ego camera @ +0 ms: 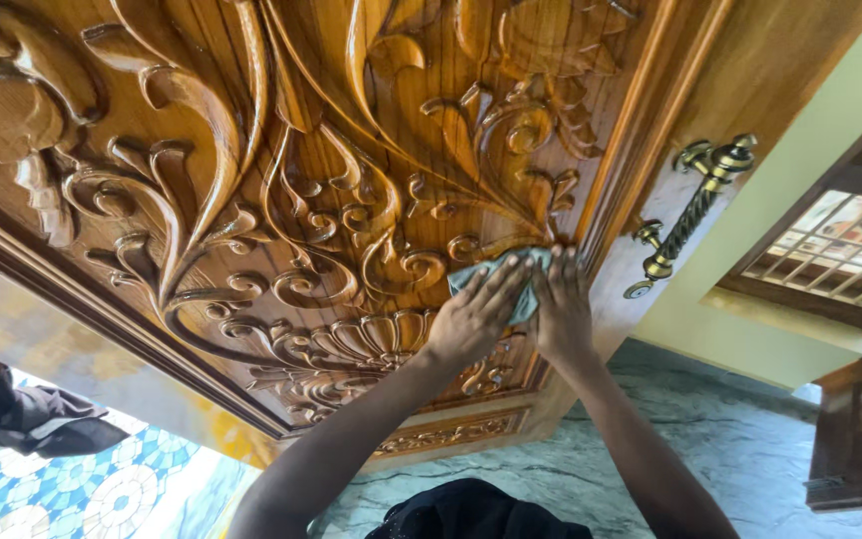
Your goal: The person wipes the surface of a large, ornately carved wooden door using a cloth. They systematically clean the intricate floral carvings and the flat panels of the door, moving from the upper sections down to the lower sections.
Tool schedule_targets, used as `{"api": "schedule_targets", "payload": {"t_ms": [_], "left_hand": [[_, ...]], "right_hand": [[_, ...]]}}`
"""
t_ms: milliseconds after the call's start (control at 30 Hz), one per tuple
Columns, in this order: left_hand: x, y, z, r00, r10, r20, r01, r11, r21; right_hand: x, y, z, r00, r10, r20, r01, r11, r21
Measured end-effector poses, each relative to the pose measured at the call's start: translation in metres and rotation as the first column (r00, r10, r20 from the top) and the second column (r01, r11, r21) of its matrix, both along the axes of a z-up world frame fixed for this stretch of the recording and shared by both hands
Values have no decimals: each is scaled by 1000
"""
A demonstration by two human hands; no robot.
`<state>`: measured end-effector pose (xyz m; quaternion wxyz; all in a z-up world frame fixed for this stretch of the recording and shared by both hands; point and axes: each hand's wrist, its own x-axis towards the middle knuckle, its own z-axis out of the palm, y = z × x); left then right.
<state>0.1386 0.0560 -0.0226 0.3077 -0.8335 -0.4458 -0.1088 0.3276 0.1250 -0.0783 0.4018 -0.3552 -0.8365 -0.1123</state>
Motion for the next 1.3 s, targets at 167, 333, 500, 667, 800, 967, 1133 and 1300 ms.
{"api": "schedule_targets", "payload": {"t_ms": [167, 333, 500, 667, 800, 967, 1133, 1300], "left_hand": [[19, -25, 23, 997, -47, -67, 48, 999, 6], [40, -27, 111, 992, -102, -79, 120, 951, 283], [55, 8, 218, 980, -136, -142, 196, 755, 626], [72, 46, 251, 995, -88, -36, 94, 852, 516], [62, 64, 237, 982, 62, 180, -119, 937, 327], [47, 70, 221, 990, -93, 109, 43, 920, 390], [31, 56, 226, 955, -289, 60, 257, 914, 314], [6, -1, 175, 907, -366, 209, 346, 929, 129]], "right_hand": [[35, -37, 26, 949, 205, -240, -237, 965, -113], [69, -37, 117, 888, 250, -386, -306, 948, -90], [83, -19, 226, 956, -1, -293, 142, 877, 459], [65, 37, 268, 887, 37, -459, 39, 987, 154], [41, 66, 241, 948, -237, -214, 280, 938, 203], [29, 73, 196, 922, -234, -310, 291, 944, 153], [27, 66, 155, 938, -149, -312, 220, 953, 207], [51, -2, 70, 994, -47, -103, 39, 997, -73]]}}
